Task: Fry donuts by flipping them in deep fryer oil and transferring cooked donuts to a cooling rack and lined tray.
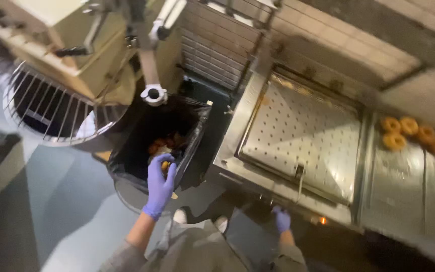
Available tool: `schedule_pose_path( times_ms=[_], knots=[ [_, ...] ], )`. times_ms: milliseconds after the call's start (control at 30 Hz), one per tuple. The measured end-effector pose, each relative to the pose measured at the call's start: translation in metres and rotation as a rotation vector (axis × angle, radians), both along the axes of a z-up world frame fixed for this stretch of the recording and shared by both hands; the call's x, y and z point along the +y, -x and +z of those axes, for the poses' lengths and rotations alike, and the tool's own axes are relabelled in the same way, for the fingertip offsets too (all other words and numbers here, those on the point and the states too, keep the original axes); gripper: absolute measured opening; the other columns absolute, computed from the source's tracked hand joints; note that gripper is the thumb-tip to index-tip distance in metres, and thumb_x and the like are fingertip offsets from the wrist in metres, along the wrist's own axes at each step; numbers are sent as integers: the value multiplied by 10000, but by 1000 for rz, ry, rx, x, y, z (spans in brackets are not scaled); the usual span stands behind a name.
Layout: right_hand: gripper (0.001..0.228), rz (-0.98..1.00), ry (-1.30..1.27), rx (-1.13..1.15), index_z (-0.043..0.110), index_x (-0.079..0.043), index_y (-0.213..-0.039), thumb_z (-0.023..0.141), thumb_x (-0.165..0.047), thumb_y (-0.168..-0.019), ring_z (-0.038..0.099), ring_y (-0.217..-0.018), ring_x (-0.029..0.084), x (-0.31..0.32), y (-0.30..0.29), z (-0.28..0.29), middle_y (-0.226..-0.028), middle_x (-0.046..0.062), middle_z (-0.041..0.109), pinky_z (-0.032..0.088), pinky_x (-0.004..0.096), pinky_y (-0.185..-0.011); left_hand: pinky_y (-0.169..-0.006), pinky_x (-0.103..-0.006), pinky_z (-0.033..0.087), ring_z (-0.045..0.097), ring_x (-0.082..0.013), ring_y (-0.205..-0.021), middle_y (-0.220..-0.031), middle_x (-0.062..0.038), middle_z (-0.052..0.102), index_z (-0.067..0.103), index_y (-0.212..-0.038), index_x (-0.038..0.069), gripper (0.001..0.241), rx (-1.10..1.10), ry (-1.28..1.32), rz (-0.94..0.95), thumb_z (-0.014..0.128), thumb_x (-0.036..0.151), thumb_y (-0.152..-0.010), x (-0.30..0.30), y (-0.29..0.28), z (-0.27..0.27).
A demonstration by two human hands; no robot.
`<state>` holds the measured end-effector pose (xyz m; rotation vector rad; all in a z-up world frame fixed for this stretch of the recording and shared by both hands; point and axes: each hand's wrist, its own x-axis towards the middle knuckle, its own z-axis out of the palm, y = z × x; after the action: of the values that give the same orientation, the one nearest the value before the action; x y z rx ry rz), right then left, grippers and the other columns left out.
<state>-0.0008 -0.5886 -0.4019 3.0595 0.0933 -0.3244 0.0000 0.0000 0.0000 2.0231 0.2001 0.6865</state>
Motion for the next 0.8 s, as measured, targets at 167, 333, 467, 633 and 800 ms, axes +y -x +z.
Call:
schedule_pose_path(
  times_ms=[167, 333, 467, 633, 800],
  knots=[
    [611, -700, -620, -245, 732, 7, -1138, 645, -581, -996, 691, -875, 311, 18, 0, 164, -966, 233, 738, 534, 446, -822, -946, -351, 489, 633, -238, -1038, -1116, -102, 662, 592, -1259, 27, 313, 179, 261, -174, 641, 135, -970, 9, -21, -25],
    [529, -839, -758, -485, 736, -50, -949, 556, -540, -1036, 556, -559, 108, 91, -61, 423, -702, 39, 648, 437, 310, -485, -1018, -387, 445, 611, -260, -1090, -1136, -114, 673, 603, -1270, 6, 316, 110, 84, -254, 653, 86, -968, 22, -45, -6],
    [500, -813, -770, -692, 648, -102, -803, 545, -500, -1087, 471, -495, 79, 88, -143, 512, -627, -10, 561, 359, 273, -437, -1016, -372, 456, 607, -252, -1109, -1178, -124, 649, 573, -1354, -6, 388, 40, 108, -247, 624, 56, -975, 41, -62, 13],
    [427, -511, -750, -973, 660, -97, -942, 577, -476, -1120, 578, -575, 39, 29, -249, 555, -782, -28, 668, 480, 246, -477, -994, -329, 495, 623, -211, -1096, -1229, -111, 635, 558, -1373, 8, 375, 43, 288, -161, 590, 73, -1005, 48, -60, 19],
    [461, -403, -740, -964, 652, -35, -940, 644, -458, -1122, 580, -591, 118, -36, -373, 563, -801, 66, 668, 459, 297, -498, -1049, -329, 484, 637, -212, -1159, -1256, -115, 642, 560, -1364, 4, 341, 41, 274, -72, 569, 86, -1033, 26, -59, 35]
  ],
)
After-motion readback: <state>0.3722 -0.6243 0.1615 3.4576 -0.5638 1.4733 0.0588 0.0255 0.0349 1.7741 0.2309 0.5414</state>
